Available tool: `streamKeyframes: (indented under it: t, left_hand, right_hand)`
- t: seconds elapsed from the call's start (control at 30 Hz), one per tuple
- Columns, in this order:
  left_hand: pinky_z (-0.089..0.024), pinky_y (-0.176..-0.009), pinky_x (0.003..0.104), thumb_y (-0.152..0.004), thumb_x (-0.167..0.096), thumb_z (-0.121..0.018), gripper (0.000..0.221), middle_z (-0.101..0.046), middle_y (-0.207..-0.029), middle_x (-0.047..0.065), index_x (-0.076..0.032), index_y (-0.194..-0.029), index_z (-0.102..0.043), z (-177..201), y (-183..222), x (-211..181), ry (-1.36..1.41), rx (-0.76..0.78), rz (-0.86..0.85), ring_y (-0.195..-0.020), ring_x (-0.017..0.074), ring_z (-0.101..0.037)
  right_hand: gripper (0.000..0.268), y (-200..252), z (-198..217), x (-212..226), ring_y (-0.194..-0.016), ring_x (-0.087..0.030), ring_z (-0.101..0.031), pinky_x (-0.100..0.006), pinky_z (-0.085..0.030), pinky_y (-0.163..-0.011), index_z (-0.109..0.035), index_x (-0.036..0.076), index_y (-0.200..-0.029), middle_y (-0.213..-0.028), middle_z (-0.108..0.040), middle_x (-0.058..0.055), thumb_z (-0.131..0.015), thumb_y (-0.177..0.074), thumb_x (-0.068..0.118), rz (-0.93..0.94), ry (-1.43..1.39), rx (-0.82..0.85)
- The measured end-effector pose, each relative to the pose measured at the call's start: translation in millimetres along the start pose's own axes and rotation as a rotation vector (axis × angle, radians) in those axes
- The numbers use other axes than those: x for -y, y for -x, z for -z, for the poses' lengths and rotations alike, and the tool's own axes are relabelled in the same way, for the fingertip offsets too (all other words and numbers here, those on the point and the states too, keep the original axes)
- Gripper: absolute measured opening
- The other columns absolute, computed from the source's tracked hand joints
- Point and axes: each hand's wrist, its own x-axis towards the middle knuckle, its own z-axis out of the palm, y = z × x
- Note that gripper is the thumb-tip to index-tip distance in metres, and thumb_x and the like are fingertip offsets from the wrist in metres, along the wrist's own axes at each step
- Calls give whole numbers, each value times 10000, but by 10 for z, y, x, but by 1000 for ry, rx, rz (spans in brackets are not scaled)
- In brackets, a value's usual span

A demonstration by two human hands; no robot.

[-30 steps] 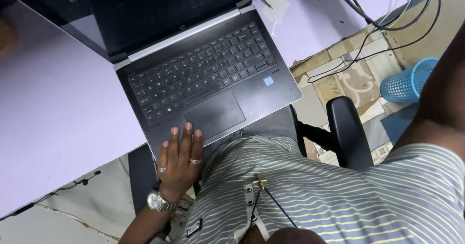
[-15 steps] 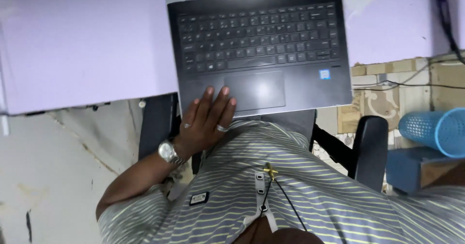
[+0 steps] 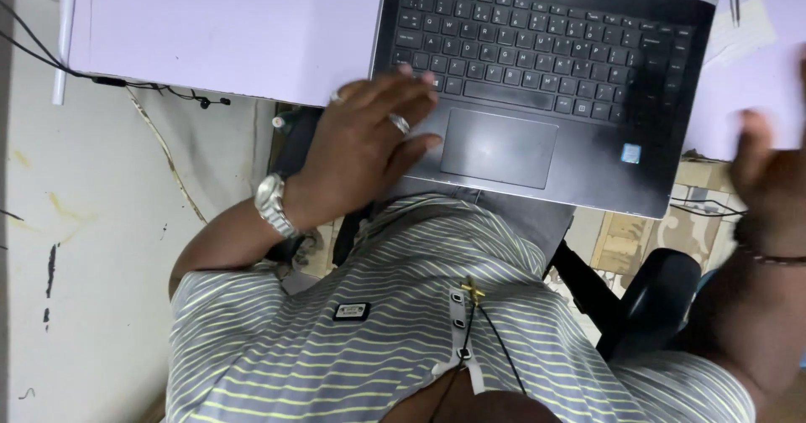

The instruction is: Disassembling a laptop to remove internal components like the hard drive using a screwdriver.

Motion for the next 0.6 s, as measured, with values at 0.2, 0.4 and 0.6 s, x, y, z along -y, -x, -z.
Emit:
streamKeyframes:
  t: [0.2, 0.4, 0.6]
  left_hand:
    - [-435, -962, 523, -1015, -281, -949, 456, -581, -1317, 233, 43, -1124, -648, -76, -292, 396, -253, 42, -27, -1237, 407, -553]
    - [-408, -1138, 510, -1260, -338, -506, 525, -470, -1652, 150, -17, -1643, -347, -182, -300, 521, -138, 72, 128, -1460, 347, -507]
    - [-256, -1233, 557, -1242, -595, -515, 777, -632, -1586, 138, -29, -1671, -199, -111, -296, 588, -203, 96, 145, -1506, 339, -476]
  right_hand:
    - [672, -723, -87, 1004, -1364, -552, -605, -706, -384, -1242, -696, -75, -1307, -1331, -610, -311, -546, -1148, 561, 197, 69, -24]
    - [786, -827, -105, 1085, -1345, -502, -530, -635, -411, -1216, -559, -165, -1365, -1377, -548, -342, -500, -1064, 559, 202, -87, 87]
    - [1072, -825, -95, 1101, -1470, -536, -548, -703, -305, -1254, -627, -213, -1438, -1441, -662, -359, -436, -977, 735, -3, -43, 264]
